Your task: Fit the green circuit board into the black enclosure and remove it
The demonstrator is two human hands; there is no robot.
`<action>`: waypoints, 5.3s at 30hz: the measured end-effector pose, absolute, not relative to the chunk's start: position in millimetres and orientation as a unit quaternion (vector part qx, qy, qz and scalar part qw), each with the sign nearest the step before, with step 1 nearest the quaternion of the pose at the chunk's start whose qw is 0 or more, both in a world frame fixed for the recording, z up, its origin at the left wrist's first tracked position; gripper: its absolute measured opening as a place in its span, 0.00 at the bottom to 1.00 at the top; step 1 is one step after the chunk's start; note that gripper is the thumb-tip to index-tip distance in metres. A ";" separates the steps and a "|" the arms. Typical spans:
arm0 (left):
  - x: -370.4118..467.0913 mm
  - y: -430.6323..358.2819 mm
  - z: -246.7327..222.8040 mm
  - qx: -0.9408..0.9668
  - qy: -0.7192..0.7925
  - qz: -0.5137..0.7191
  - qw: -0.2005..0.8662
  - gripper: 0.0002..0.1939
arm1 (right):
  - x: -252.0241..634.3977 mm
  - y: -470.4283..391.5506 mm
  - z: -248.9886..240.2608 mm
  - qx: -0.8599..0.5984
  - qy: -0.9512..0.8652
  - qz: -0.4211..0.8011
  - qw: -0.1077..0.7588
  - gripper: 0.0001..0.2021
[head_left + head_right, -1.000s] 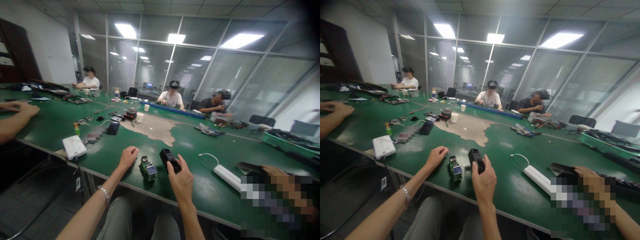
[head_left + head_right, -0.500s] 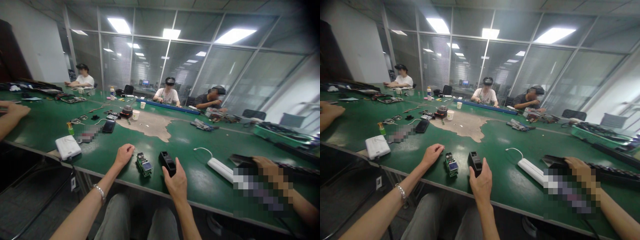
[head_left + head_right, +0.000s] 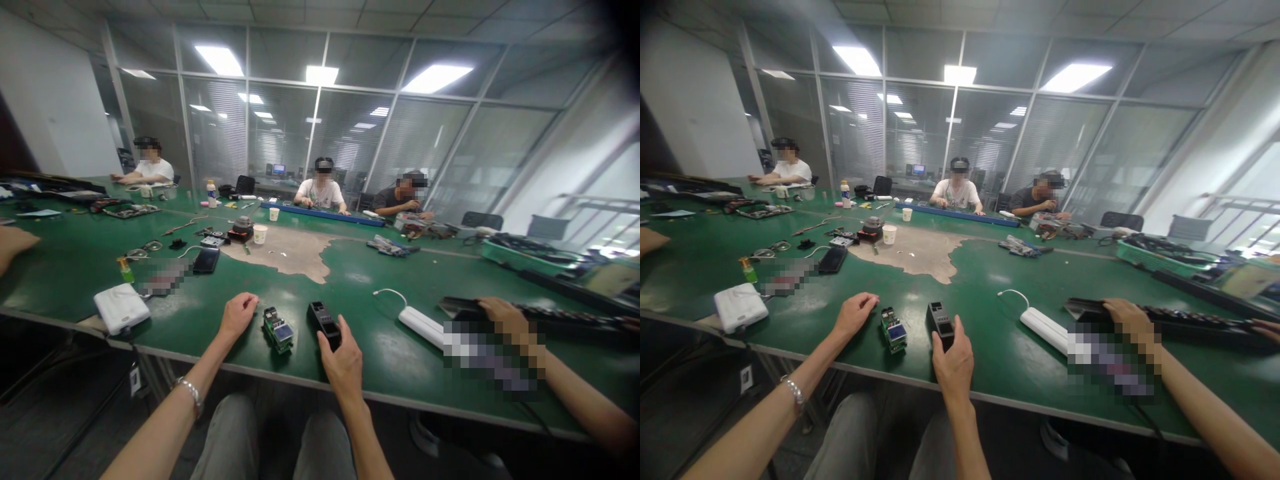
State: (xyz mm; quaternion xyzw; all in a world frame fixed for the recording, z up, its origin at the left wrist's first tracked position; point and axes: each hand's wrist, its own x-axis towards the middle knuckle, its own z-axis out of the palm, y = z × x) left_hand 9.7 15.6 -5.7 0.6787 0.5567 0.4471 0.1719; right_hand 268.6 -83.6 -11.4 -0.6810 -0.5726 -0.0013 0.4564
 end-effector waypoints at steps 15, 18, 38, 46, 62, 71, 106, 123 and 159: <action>9.0 14.6 -3.1 0.680 0.558 0.446 0.168 0.16 | 208.0 -95.2 33.8 -0.606 -0.572 0.139 0.535 0.32; 8.5 14.5 -2.8 0.681 0.556 0.447 0.166 0.16 | 193.8 -96.4 39.7 -0.609 -0.596 0.119 0.510 0.31; 5.0 15.7 -4.6 0.677 0.551 0.455 0.176 0.16 | 175.7 -105.0 16.2 -0.622 -0.694 0.045 0.359 0.32; 5.6 17.6 -5.1 0.675 0.550 0.456 0.184 0.16 | 167.6 -93.1 37.4 -0.600 -0.695 0.002 0.396 0.34; 7.1 16.0 -3.3 0.679 0.549 0.455 0.176 0.16 | 199.4 -76.9 72.7 -0.631 -0.598 0.046 0.492 0.29; 7.2 17.9 -5.5 0.674 0.558 0.452 0.175 0.16 | 258.9 -75.1 12.1 -0.695 -0.571 -0.024 0.436 0.31; 4.3 13.4 -5.7 0.673 0.549 0.463 0.176 0.15 | 191.1 -98.1 40.7 -0.621 -0.593 0.122 0.498 0.33; 2.4 10.9 -2.5 0.673 0.552 0.461 0.173 0.15 | 177.7 -90.4 39.8 -0.606 -0.686 0.068 0.398 0.32; 4.9 15.5 -4.2 0.676 0.554 0.450 0.182 0.16 | 227.0 -67.1 58.4 -0.655 -0.580 0.021 0.484 0.29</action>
